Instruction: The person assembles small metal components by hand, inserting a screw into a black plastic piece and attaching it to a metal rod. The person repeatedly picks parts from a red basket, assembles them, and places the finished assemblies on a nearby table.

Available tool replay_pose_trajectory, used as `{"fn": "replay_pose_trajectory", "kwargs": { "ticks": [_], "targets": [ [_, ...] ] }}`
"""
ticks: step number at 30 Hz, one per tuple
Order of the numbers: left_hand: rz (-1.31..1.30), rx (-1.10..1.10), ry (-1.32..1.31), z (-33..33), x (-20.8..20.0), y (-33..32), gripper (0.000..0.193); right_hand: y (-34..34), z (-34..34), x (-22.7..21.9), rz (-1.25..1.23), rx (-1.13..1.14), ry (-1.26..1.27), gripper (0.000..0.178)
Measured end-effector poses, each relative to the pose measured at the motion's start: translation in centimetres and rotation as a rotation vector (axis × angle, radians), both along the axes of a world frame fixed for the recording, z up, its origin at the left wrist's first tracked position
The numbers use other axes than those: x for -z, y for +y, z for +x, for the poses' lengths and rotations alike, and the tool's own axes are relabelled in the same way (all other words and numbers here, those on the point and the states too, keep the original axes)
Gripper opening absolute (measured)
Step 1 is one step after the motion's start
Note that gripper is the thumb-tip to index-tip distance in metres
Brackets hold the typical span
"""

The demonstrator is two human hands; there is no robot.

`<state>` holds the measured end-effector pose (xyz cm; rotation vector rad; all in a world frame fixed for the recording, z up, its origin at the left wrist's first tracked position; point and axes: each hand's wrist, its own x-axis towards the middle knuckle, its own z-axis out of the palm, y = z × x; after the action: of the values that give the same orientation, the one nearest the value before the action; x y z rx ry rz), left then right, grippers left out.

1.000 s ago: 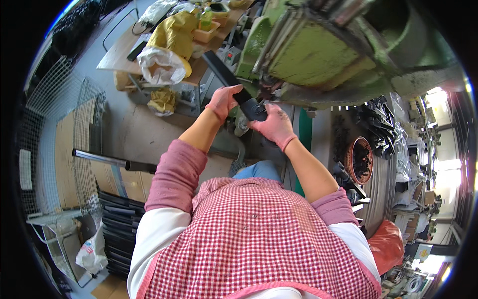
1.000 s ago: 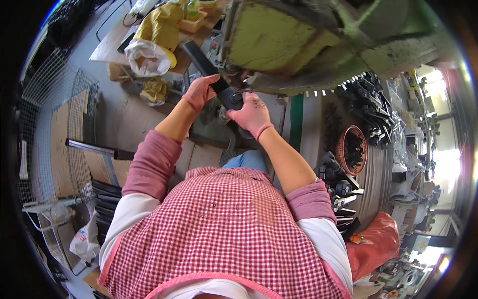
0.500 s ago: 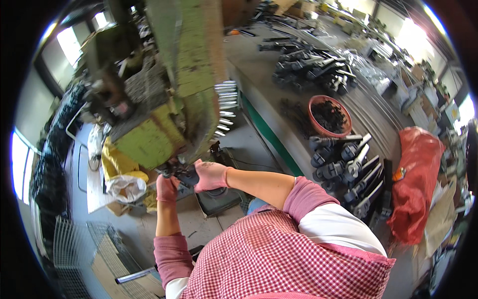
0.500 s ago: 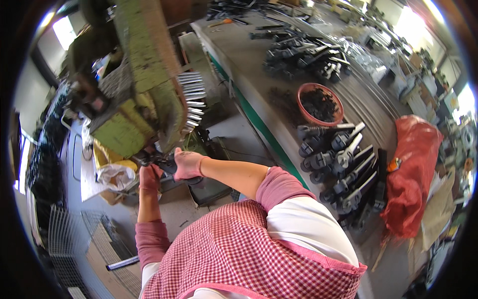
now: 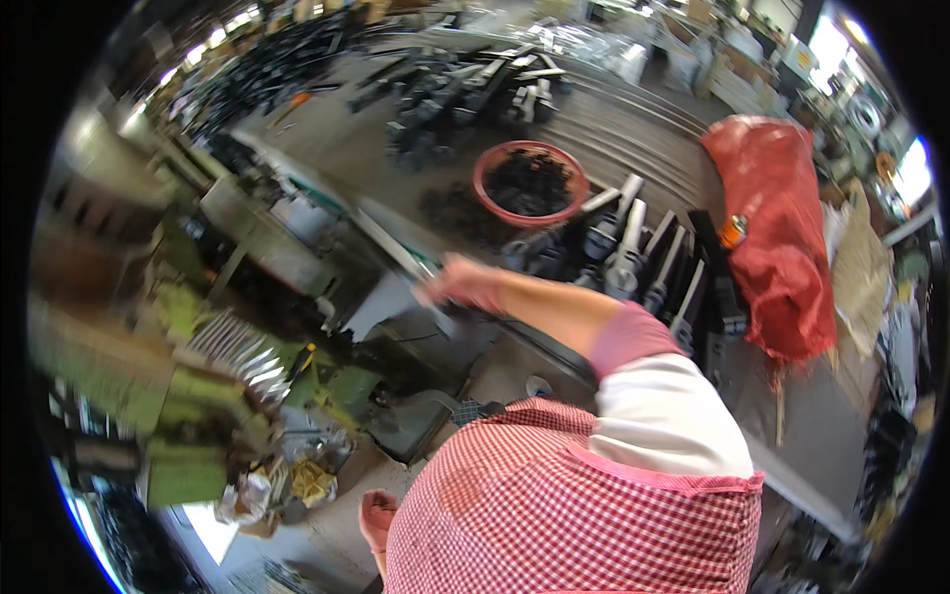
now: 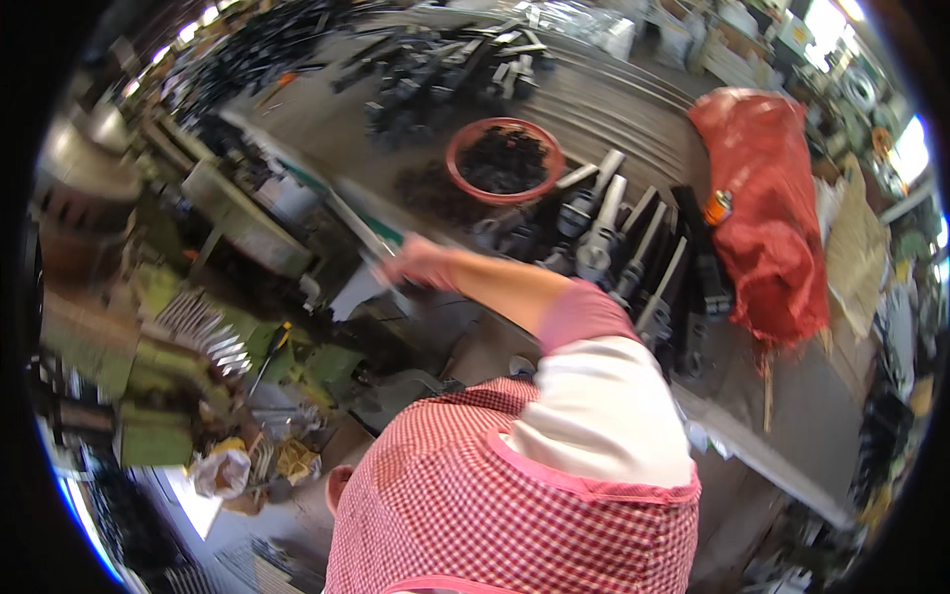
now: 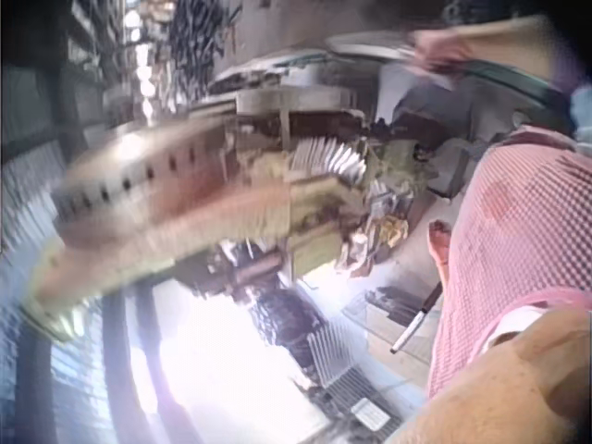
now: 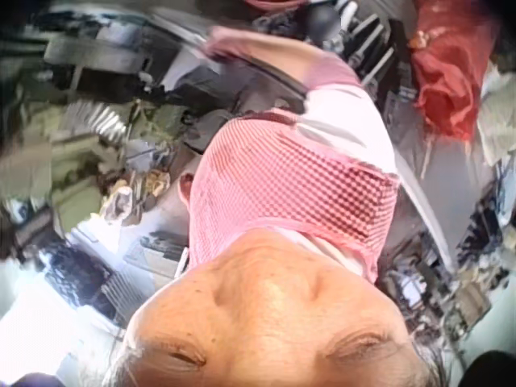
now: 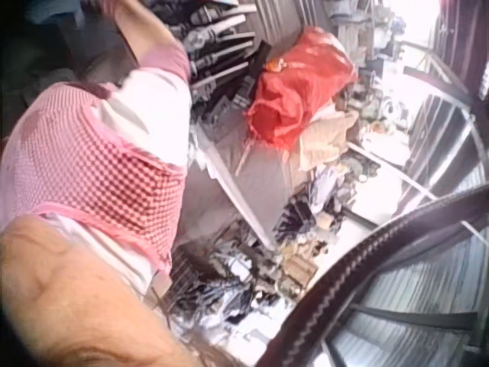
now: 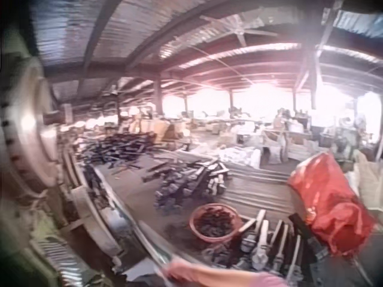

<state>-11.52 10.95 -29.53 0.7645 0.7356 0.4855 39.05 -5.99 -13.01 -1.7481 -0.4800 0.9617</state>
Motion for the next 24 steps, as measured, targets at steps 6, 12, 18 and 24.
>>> {"fn": "replay_pose_trajectory", "kwargs": {
  "ticks": [6, 12, 18, 24],
  "targets": [
    [0.013, 0.253, 0.072, 15.6, -3.4, -3.8, 0.021, -11.1, 13.6, 1.6, -0.235, 0.747, -1.225, 0.059],
    [-0.119, 0.498, 0.173, 28.0, -7.9, -6.6, 0.022, -28.8, 15.3, 11.7, -1.026, 0.970, -0.078, 0.096],
    [0.193, 0.833, 0.067, 40.3, -12.0, -9.8, 0.026, -31.3, 12.7, 10.2, -0.478, 1.203, -0.119, 0.046],
    [0.052, 0.937, 0.064, 49.6, -12.4, -15.9, 0.030, -24.0, 4.4, 7.3, 0.197, 0.864, -0.383, 0.036]
  ]
}}
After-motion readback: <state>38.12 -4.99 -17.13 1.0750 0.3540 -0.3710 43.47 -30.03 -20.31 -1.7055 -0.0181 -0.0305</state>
